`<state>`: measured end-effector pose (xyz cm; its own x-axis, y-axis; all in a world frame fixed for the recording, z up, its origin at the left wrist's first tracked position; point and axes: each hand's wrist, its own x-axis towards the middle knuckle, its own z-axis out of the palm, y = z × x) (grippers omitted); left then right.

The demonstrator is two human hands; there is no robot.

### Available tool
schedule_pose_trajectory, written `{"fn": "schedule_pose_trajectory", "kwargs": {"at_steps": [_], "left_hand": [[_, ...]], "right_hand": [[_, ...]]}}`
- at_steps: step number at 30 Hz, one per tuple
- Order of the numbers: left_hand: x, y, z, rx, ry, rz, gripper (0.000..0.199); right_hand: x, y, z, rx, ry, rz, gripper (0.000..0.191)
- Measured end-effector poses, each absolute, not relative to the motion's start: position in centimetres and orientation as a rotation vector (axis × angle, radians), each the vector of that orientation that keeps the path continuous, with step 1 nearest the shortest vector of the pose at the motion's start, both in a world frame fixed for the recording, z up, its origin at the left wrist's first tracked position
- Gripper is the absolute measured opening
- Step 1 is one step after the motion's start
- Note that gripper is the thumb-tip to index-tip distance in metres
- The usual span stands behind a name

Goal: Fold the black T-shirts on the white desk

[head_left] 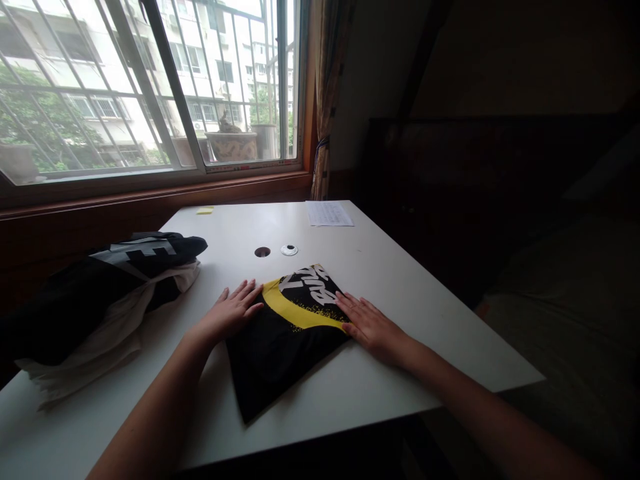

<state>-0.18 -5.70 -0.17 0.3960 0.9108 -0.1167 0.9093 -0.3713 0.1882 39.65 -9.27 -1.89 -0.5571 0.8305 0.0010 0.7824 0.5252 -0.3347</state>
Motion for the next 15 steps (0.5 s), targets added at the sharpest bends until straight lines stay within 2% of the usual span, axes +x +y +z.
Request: {"fn": "schedule_pose_trajectory", "kwargs": {"at_steps": [9,15], "left_hand": [[-5.6,-4.3,-0.9,2.316,1.478,0.393,0.075],[-6.8,-5.1,1.6,2.012,1.357,0.561,0.058]], "right_hand": [[39.7,-9.6,-1.8,-1.345,-2.576,0.377,0.060],[38.9,-10.0,-0.7,-1.047,-2.532,0.212,0.042]]}}
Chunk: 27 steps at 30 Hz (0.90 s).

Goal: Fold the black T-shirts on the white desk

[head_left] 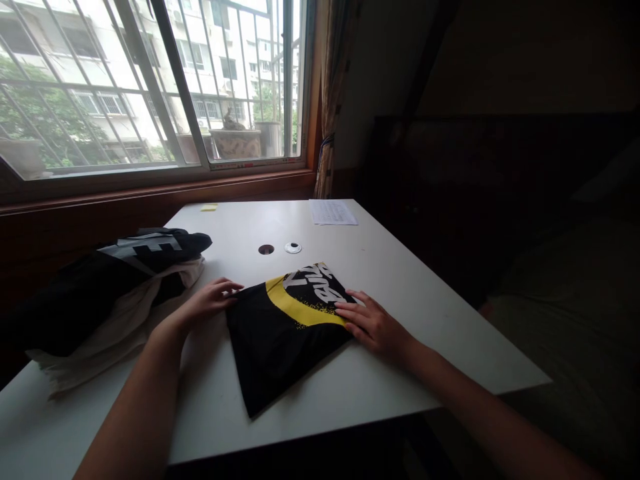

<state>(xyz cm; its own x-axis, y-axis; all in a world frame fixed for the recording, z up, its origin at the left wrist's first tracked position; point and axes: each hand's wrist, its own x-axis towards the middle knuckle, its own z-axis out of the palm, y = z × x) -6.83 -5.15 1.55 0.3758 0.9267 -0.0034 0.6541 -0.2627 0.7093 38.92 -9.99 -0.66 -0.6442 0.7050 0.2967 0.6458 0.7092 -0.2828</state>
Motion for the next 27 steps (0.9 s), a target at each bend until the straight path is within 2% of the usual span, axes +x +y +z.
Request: {"fn": "schedule_pose_trajectory", "kwargs": {"at_steps": [8,13,20,24,27], "left_hand": [[-6.8,-5.0,1.7,1.930,1.333,0.596,0.050],[-6.8,-5.3,1.7,1.909,1.390,0.643,0.046],[-6.7,-5.4,1.9,1.893,1.456,0.674,0.047],[-7.0,-5.1,1.2,1.902,1.458,0.688,0.044],[-7.1,-4.9,0.9,1.885,1.458,0.710,0.043]], "right_hand": [[31.0,-12.8,0.9,-0.572,-2.714,0.145,0.053],[26.7,-14.3,1.8,-0.353,-2.822,-0.039,0.046],[25.0,-14.5,2.1,-0.456,-2.795,-0.029,0.037],[24.6,-14.7,1.3,-0.534,-2.785,-0.116,0.010],[24.3,-14.9,0.9,-0.524,-2.759,-0.168,0.017]]}}
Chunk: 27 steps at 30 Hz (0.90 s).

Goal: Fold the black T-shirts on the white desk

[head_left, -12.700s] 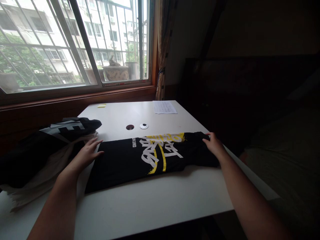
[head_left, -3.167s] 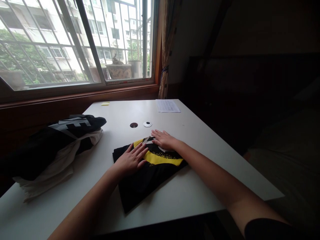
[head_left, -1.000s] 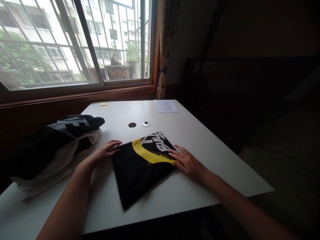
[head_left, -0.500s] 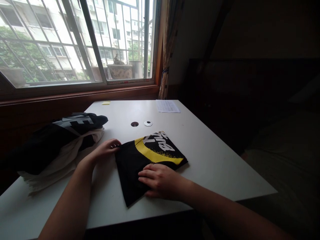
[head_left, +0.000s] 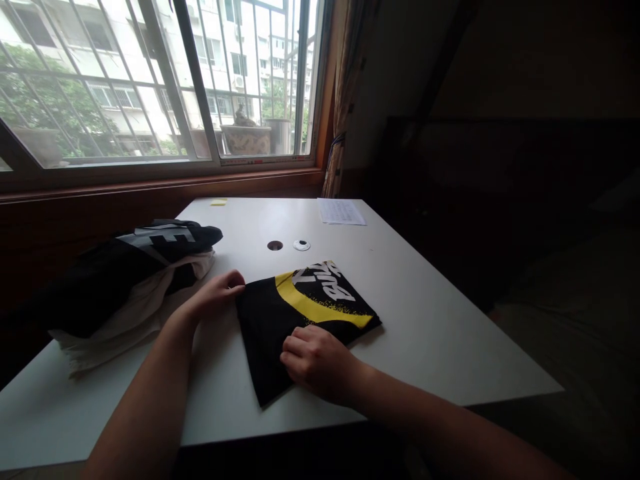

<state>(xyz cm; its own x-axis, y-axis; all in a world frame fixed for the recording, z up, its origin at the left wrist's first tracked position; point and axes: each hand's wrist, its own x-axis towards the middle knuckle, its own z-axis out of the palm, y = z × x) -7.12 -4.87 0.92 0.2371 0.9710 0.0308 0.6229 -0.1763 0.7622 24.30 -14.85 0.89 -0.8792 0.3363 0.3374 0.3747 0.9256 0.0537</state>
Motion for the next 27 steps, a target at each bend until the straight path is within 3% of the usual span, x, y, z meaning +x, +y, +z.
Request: {"fn": "schedule_pose_trajectory", "kwargs": {"at_steps": [18,27], "left_hand": [[-7.0,-4.5,0.4,1.870,1.452,0.711,0.031],[-7.5,-3.8,-0.6,1.890,1.459,0.691,0.035]], "right_hand": [[25.1,-15.1,0.3,-0.547,-2.641,-0.005,0.005],[23.8,-15.9,0.7,-0.626,-2.730,-0.057,0.023]]}}
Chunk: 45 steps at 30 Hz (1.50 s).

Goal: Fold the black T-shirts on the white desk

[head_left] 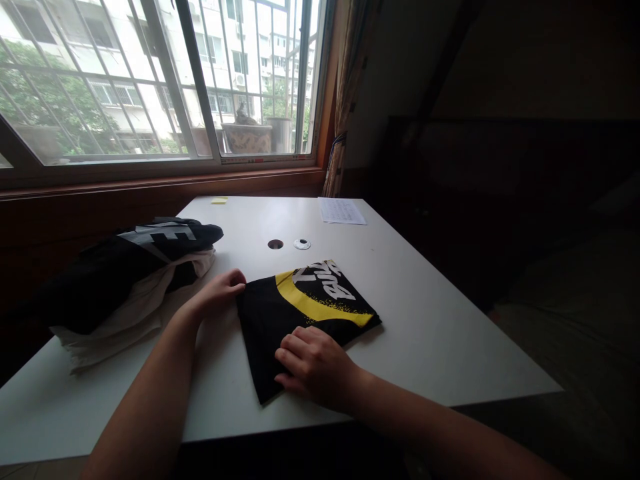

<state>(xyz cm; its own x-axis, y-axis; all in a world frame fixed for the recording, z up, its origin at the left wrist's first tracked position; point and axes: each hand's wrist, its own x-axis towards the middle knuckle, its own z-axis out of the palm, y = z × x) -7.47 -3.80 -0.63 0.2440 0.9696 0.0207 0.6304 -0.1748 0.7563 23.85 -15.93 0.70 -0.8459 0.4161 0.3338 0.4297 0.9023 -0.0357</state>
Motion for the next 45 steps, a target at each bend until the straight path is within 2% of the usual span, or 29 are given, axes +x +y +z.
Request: {"fn": "schedule_pose_trajectory", "kwargs": {"at_steps": [6,18,29,45], "left_hand": [[-7.9,-3.6,-1.2,1.883,1.445,0.682,0.041],[-8.0,-3.8,-1.1,1.843,1.372,0.647,0.046],[-7.6,-4.0,-0.7,1.785,1.347,0.751,0.047],[-7.0,-4.6,0.2,1.875,1.485,0.542,0.043]], "right_hand": [[22.5,-16.6,1.1,-0.736,-2.782,-0.200,0.012],[22.8,-16.5,1.1,-0.722,-2.686,-0.135,0.008],[23.0,-16.2,0.8,-0.724,-2.613,-0.139,0.006],[23.1,-16.4,0.3,-0.658,-2.627,-0.129,0.006]]}}
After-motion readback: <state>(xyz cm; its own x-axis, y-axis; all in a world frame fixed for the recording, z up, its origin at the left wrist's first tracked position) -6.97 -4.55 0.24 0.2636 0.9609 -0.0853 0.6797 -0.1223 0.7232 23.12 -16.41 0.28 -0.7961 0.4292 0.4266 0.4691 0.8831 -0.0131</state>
